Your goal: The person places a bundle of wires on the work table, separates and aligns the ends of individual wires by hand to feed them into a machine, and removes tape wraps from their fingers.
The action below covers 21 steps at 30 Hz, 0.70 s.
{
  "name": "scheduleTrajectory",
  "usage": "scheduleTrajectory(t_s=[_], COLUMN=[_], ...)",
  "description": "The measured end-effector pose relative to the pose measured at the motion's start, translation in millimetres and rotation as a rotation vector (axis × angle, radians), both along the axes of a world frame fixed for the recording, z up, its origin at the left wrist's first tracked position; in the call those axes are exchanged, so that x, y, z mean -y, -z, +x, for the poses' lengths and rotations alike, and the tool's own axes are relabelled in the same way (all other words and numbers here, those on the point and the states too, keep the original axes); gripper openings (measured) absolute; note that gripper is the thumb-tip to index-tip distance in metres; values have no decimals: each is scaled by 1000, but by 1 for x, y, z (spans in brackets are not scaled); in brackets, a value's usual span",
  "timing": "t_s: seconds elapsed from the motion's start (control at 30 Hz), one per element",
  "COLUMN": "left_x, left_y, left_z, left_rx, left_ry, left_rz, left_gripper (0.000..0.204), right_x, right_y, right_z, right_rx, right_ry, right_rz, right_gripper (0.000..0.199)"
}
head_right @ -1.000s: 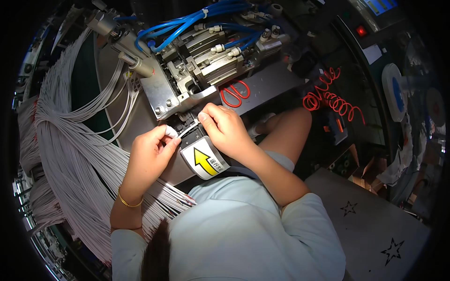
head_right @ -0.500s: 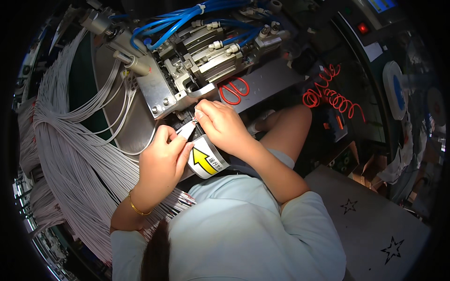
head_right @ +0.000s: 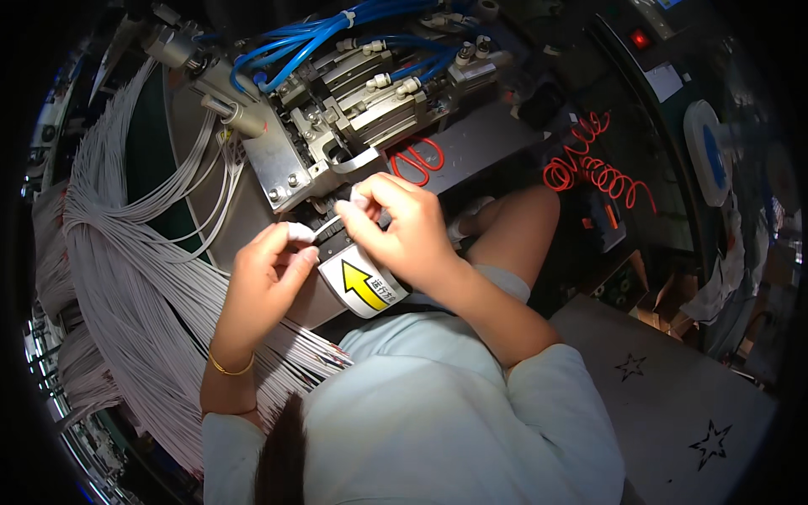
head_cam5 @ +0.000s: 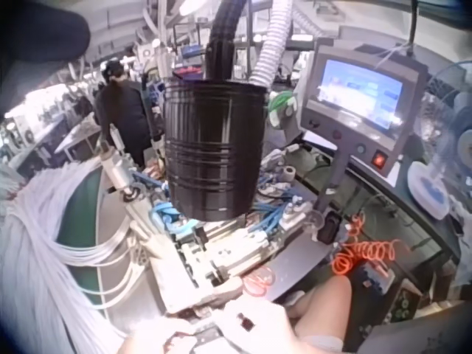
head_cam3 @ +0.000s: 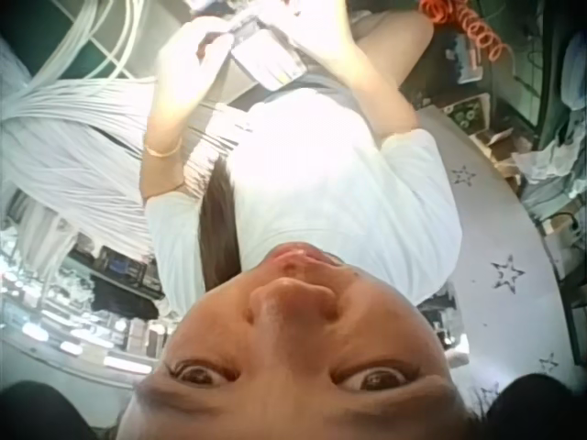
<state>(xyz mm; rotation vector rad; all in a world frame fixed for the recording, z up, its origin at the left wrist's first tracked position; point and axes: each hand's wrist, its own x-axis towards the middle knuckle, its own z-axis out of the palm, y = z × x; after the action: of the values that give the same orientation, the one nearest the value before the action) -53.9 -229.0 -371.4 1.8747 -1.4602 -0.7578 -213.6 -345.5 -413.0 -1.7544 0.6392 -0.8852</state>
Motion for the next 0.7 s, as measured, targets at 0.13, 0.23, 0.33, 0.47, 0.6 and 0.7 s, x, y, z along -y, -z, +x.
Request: scheduleTrajectory(t_s=[0.13,0.23,0.33,0.47,0.6,0.7], left_x=[-3,-6,-11,-17,-24,-42], left_y=[-10,-18,-22,-26,-39,-37], left_z=[5,3,2,3,6,5], left_rx=[-159,-175,-136,-85,18,156], left_ry=[21,-63,-61,-94,-7,174], left_rz=[74,76,78,69,139,188], left_gripper=[10,11,11,11,9,7], right_x=[-27,-30,-32,-31,-27,-14], right_y=[-94,-103,-110,-117,-122,-125], right_z=[-16,-19,-22,-29,-45,-81], right_rx=[641,801,954,1144,1313,1549], right_ry=[-331,-437,-547,-709,-870,-687], right_rz=[563,648,722,821,907,719], right_gripper=[3,3,3,5,7,9])
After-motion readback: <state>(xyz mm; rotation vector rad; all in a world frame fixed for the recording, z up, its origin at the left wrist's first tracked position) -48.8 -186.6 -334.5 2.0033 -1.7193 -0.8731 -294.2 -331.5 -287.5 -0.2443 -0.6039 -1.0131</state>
